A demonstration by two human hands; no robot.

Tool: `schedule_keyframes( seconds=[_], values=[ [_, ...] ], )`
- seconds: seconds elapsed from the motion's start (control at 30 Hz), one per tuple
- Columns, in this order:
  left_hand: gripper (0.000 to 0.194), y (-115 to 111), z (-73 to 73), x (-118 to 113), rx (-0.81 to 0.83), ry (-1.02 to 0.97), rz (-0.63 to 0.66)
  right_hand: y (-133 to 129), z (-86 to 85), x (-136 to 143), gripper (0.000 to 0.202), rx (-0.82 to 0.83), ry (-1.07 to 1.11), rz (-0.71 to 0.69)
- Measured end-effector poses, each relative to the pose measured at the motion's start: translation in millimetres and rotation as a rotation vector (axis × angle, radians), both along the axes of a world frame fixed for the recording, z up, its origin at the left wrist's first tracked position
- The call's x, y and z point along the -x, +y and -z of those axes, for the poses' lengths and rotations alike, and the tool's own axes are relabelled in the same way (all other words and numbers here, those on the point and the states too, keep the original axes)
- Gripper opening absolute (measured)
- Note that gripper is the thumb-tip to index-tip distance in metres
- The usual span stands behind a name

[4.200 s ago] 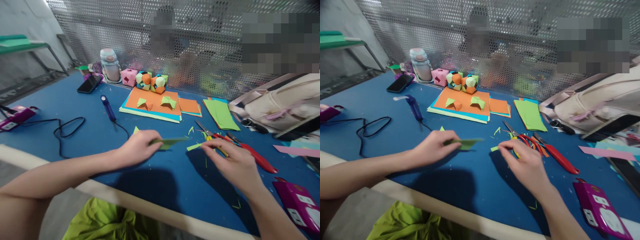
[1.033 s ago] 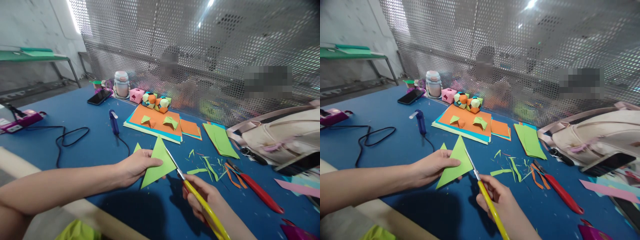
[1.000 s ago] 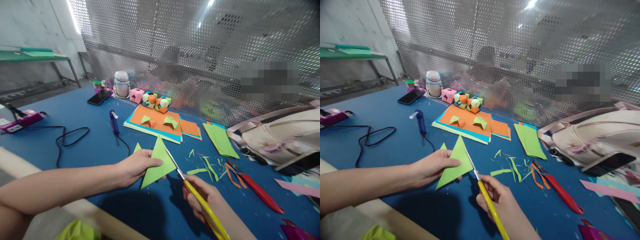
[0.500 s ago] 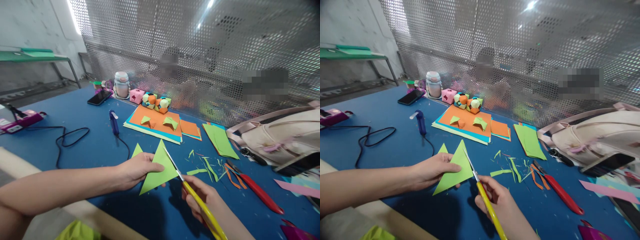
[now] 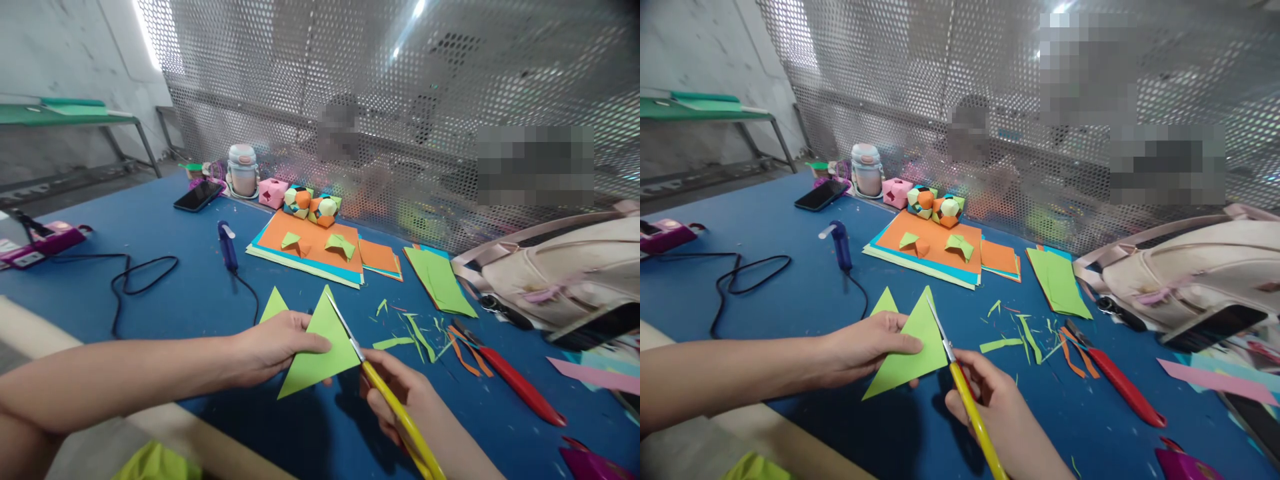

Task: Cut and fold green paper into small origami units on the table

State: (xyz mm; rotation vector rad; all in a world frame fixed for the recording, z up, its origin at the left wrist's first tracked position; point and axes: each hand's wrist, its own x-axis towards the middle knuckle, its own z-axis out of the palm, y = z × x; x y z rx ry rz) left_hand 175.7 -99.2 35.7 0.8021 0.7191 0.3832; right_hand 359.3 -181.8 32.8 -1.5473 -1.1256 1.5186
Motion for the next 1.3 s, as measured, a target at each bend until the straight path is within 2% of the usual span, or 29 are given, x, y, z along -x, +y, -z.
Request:
schedule_keyframes(
  seconds=[0.57, 0.77, 0.87, 0.97, 1.1, 1.17, 1.3],
  values=[
    [0.023, -2.4, -0.1, -1.8, 0.015, 0.028, 0.037, -3.2, 8.4, -2.4, 0.069, 0.004, -0.045, -0.025],
    [0.021, 2.8, 6.0, -2.5, 0.022, 0.037, 0.02, 3.3, 12.7, -12.4, 0.064, -0.049, -0.143, 0.15],
    [0.018, 10.7, 3.3, -0.9, -0.018, 0.071, -0.058, 5.6, 13.4, -21.5, 0.06, -0.106, -0.26, 0.159],
    [0.013, 21.9, -1.6, 2.3, -0.071, 0.077, -0.175, 3.1, 13.7, -29.5, 0.054, -0.102, -0.432, 0.002],
    [0.009, 32.4, -5.3, 3.8, -0.05, 0.04, -0.286, -0.5, 10.8, -43.8, 0.044, -0.126, -0.663, -0.189],
    [0.008, 33.6, -5.5, 2.4, -0.039, 0.047, -0.29, 0.7, 7.3, -57.3, 0.043, -0.125, -0.779, -0.189],
    [0.009, 33.9, -0.8, -0.9, -0.038, 0.057, -0.286, 7.9, 1.1, -89.1, 0.042, -0.095, -1.133, -0.054]
  ],
)
